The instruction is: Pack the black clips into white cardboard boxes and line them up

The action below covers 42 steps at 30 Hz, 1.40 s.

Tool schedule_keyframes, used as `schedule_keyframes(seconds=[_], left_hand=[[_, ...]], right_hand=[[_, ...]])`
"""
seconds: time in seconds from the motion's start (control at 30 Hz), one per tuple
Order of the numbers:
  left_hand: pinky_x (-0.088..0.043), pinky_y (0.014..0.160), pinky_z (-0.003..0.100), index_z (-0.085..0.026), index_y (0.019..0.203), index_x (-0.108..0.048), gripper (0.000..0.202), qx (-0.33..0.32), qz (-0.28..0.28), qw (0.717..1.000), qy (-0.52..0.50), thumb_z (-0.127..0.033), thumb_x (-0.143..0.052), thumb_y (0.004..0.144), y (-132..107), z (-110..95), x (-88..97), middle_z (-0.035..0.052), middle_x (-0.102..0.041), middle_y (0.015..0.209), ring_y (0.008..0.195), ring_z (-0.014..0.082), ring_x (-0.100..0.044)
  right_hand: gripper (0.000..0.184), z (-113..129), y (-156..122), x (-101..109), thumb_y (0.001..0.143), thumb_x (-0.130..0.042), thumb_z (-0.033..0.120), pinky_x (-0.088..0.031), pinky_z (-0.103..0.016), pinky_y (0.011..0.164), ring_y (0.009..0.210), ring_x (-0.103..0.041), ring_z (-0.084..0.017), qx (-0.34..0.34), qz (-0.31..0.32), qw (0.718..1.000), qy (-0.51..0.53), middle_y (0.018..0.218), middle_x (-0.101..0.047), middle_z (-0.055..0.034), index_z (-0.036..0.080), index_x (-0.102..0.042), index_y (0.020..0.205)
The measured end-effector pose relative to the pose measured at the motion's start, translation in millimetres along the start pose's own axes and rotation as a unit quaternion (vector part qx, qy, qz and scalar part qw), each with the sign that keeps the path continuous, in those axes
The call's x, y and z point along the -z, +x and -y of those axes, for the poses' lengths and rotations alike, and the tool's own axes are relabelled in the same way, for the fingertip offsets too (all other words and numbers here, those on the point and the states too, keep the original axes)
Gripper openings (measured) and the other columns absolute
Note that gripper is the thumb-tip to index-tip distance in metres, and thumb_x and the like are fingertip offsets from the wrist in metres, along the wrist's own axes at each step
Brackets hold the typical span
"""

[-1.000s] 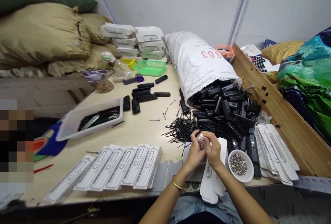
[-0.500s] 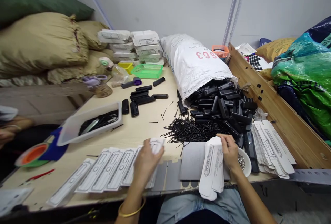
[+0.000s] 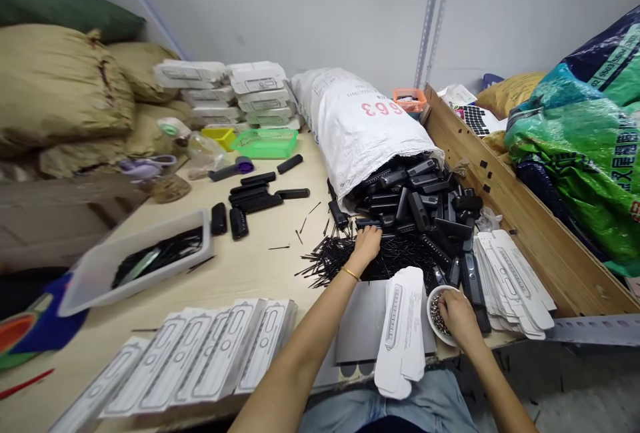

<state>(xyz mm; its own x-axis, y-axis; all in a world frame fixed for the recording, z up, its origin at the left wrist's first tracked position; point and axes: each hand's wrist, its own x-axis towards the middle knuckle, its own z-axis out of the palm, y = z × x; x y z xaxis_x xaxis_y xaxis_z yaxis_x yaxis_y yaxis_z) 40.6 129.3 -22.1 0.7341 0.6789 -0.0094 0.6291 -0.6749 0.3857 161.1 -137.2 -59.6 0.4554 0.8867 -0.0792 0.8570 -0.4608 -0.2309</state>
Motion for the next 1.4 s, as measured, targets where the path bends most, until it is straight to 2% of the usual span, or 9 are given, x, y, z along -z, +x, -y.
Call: schedule_keyframes(seconds=[0.2, 0.4, 0.57, 0.63, 0.77, 0.8, 0.97, 1.2, 1.4], left_hand=[[-0.036, 0.094, 0.044, -0.012, 0.089, -0.059, 0.020, 0.001, 0.045, 0.998, -0.034, -0.016, -0.067, 0.071, 9, 14, -5.0, 0.0083, -0.058, 0.105, 0.105, 0.0237, -0.050], [-0.039, 0.091, 0.040, -0.016, 0.091, -0.057, 0.028, 0.025, 0.000, 0.989, -0.143, -0.006, -0.065, 0.066, -10, 29, 10.7, 0.0110, -0.061, 0.098, 0.101, 0.0264, -0.053], [-0.042, 0.090, 0.040, -0.018, 0.113, -0.046, 0.033, 0.053, -0.067, 0.958, -0.275, -0.024, -0.055, 0.082, -41, 19, 22.8, 0.0120, -0.060, 0.108, 0.103, 0.0242, -0.056], [-0.046, 0.086, 0.038, -0.021, 0.124, -0.036, 0.044, 0.072, -0.074, 0.905, -0.413, -0.028, -0.052, 0.084, -58, 8, 25.6, 0.0109, -0.059, 0.111, 0.101, 0.0217, -0.058], [-0.049, 0.085, 0.039, -0.026, 0.122, -0.038, 0.056, 0.124, -0.060, 0.655, -0.743, -0.024, -0.067, 0.074, -93, -17, 32.8, 0.0075, -0.059, 0.114, 0.101, 0.0202, -0.060], [-0.049, 0.086, 0.040, -0.026, 0.119, -0.041, 0.053, 0.135, -0.059, 0.615, -0.774, -0.023, -0.068, 0.074, -101, -21, 35.2, 0.0070, -0.059, 0.115, 0.101, 0.0202, -0.060], [-0.047, 0.090, 0.043, -0.021, 0.111, -0.048, 0.037, 0.189, -0.077, 0.518, -0.830, -0.024, -0.065, 0.078, -124, -30, 45.6, 0.0077, -0.061, 0.112, 0.101, 0.0223, -0.062], [-0.048, 0.092, 0.040, -0.015, 0.104, -0.055, 0.025, 0.220, -0.103, 0.457, -0.856, -0.018, -0.062, 0.080, -130, -28, 45.2, 0.0087, -0.066, 0.100, 0.098, 0.0208, -0.063], [-0.052, 0.086, 0.036, -0.013, 0.099, -0.057, 0.015, 0.252, -0.112, 0.419, -0.865, -0.014, -0.053, 0.085, -129, -30, 43.1, 0.0094, -0.066, 0.097, 0.093, 0.0183, -0.063]], right_hand=[[0.017, -2, -3, -2, 0.080, -0.043, 0.013, -0.037, -0.032, 0.077, 0.089, -0.055, -0.024, 0.012, 0.000, 1.000, -0.006, 0.090, -0.061, -0.0101, 0.016, -0.060, 0.080], [0.022, -9, -3, 4, 0.082, -0.040, 0.016, -0.040, -0.034, 0.079, 0.087, -0.057, -0.024, -0.017, -0.008, 0.994, 0.109, 0.087, -0.064, -0.0094, 0.017, -0.062, 0.079], [0.019, 2, 2, 15, 0.083, -0.049, 0.031, -0.044, -0.035, 0.078, 0.082, -0.060, -0.022, -0.051, -0.062, 0.923, 0.376, 0.088, -0.066, -0.0073, 0.018, -0.063, 0.085], [0.022, 23, 10, 22, 0.081, -0.054, 0.036, -0.045, -0.033, 0.074, 0.080, -0.060, -0.020, -0.049, -0.073, 0.858, 0.506, 0.088, -0.066, -0.0063, 0.018, -0.062, 0.088], [0.022, 78, 29, 35, 0.077, -0.064, 0.035, -0.045, -0.030, 0.072, 0.070, -0.058, -0.015, -0.045, -0.060, 0.713, 0.697, 0.083, -0.067, -0.0054, 0.016, -0.061, 0.087], [0.022, 91, 32, 37, 0.075, -0.066, 0.034, -0.046, -0.030, 0.071, 0.069, -0.057, -0.014, -0.045, -0.047, 0.684, 0.726, 0.082, -0.067, -0.0049, 0.016, -0.061, 0.086], [0.020, 125, 37, 43, 0.070, -0.072, 0.029, -0.045, -0.026, 0.064, 0.062, -0.054, -0.010, -0.039, -0.004, 0.594, 0.804, 0.083, -0.066, -0.0033, 0.017, -0.059, 0.080], [0.020, 130, 37, 38, 0.069, -0.073, 0.024, -0.044, -0.023, 0.065, 0.064, -0.052, -0.008, -0.028, -0.012, 0.596, 0.802, 0.077, -0.059, 0.0018, 0.018, -0.059, 0.081], [0.012, 134, 36, 35, 0.072, -0.069, 0.026, -0.046, -0.028, 0.068, 0.068, -0.056, -0.013, -0.011, -0.061, 0.684, 0.726, 0.079, -0.064, -0.0026, 0.016, -0.063, 0.076]])
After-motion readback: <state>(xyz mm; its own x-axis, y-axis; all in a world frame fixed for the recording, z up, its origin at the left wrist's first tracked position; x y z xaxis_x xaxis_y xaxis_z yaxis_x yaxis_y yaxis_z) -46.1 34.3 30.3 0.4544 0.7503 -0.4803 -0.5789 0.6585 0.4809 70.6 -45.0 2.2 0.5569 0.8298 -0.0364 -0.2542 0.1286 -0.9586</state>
